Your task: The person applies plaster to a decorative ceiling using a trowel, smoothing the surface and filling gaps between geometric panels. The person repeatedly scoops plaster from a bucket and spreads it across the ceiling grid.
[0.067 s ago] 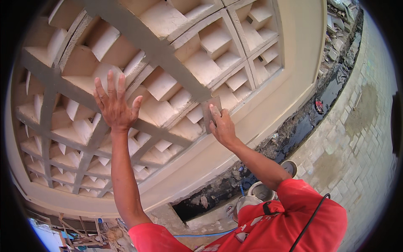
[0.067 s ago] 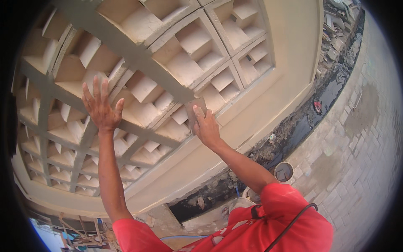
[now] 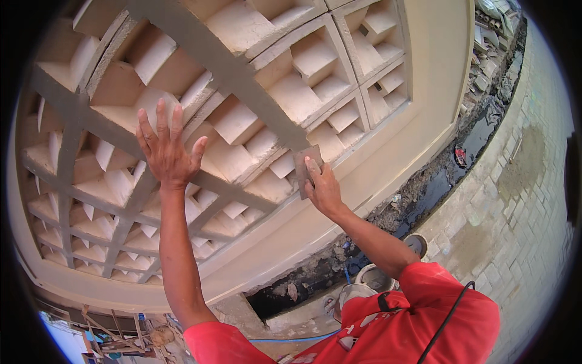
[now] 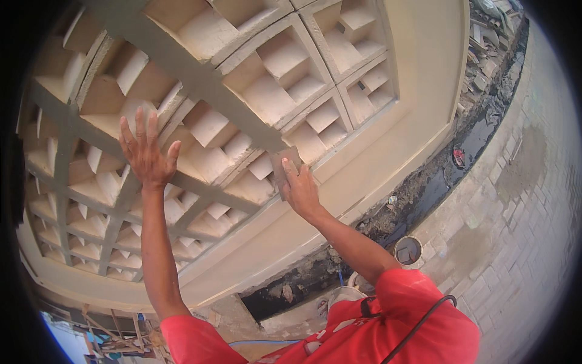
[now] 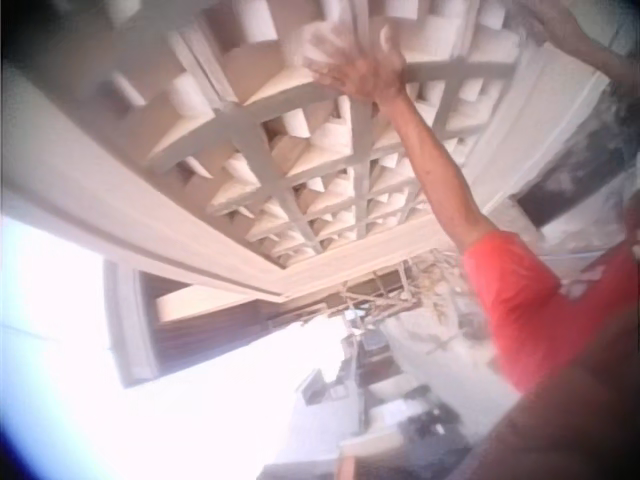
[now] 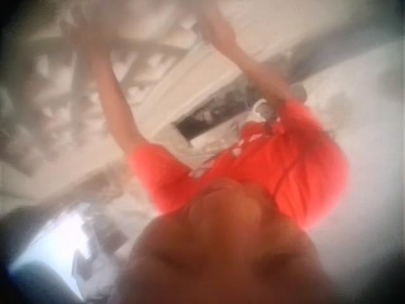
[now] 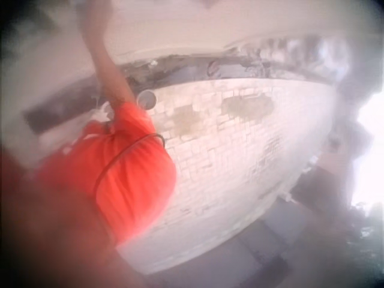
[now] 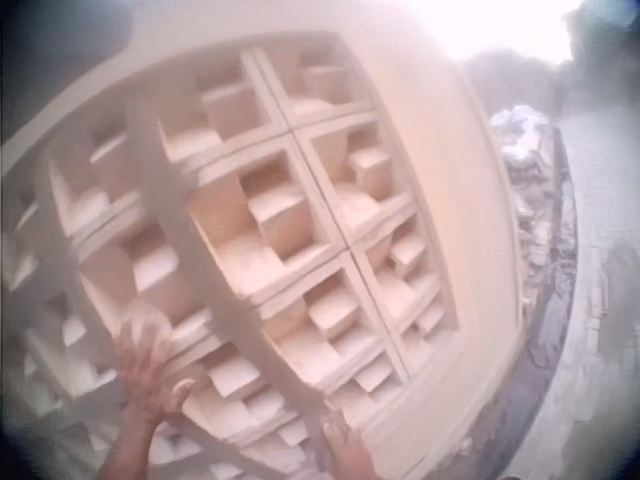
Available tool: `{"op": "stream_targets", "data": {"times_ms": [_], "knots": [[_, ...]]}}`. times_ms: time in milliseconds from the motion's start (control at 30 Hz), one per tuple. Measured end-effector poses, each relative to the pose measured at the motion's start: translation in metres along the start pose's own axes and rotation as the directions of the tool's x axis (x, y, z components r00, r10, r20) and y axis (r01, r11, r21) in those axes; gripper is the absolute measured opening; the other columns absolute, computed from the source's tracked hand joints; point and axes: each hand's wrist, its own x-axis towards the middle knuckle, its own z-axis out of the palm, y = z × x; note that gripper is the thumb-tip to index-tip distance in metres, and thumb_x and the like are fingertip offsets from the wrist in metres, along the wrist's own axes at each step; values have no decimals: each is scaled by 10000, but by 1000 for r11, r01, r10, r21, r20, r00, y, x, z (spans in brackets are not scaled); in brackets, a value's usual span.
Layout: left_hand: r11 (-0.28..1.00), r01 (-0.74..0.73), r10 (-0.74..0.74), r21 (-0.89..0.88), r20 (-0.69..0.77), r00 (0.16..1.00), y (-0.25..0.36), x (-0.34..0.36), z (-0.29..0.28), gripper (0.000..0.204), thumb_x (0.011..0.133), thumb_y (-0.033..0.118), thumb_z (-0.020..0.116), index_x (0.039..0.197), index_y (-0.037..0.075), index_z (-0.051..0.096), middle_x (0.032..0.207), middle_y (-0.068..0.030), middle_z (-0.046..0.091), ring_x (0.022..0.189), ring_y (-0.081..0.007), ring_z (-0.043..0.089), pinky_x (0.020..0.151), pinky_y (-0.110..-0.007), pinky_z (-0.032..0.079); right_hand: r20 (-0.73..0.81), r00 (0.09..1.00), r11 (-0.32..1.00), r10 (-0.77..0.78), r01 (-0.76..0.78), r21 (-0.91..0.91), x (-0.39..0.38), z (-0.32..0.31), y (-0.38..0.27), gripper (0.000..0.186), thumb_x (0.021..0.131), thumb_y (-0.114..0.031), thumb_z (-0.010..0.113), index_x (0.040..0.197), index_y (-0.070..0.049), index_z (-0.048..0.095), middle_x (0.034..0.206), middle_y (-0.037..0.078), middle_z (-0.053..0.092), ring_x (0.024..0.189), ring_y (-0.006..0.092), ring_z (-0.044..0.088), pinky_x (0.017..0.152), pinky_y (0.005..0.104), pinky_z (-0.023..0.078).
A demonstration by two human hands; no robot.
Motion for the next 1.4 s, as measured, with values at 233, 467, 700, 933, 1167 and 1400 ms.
{"op": "stream_targets", "data": {"times_ms": [233,467,700,933,1167,1400], "knots": [[1000,22,-22,-6,-7,1000,-6,-7,-3,696,900,674,377,1444,240,399,1544,-38,318,1431,-380,211,1159,-502,143,11,1000,995,-6,4,104,2,-29,-19,722,781,-51,661,1448,-130,394,962,189,484,833,347,545,729,429,480],[999,38,-38,-18,8,999,-5,1,-1,691,901,666,375,1453,250,392,1555,-36,289,1445,-361,178,1164,-490,134,-11,1000,1000,-23,23,-2,-7,12,-6,697,781,-54,664,1433,-119,426,939,181,485,816,338,547,738,411,479],[998,45,-46,-44,-22,999,-3,-6,0,672,920,627,392,1448,212,398,1534,-58,317,1442,-341,188,1173,-487,111,362,929,899,79,-224,377,-71,-78,27,663,829,-62,663,1438,-55,403,1193,170,573,1016,256,611,880,358,495],[994,42,-39,-99,30,999,-6,-11,-10,712,824,574,582,1397,174,443,1536,-141,298,1436,-430,166,1165,-547,136,682,635,139,363,-761,634,-113,-155,69,547,922,-54,554,1431,-25,353,1214,138,593,1031,221,628,830,362,549],[985,119,-131,-124,-96,987,-1,-8,-25,754,844,579,544,1443,158,363,1555,-176,228,1451,-428,86,1165,-561,91,782,532,-282,325,-734,617,-169,-180,84,349,954,-191,478,1258,-29,534,1107,141,644,921,270,673,733,387,583],[697,391,-497,-601,-11,868,154,-141,-71,683,954,494,466,1449,42,335,1446,-169,412,1384,-327,321,1153,-548,83,837,436,-386,332,-747,542,-211,-185,109,341,953,-204,483,1225,-16,567,1102,136,656,943,270,670,781,405,575]]}}
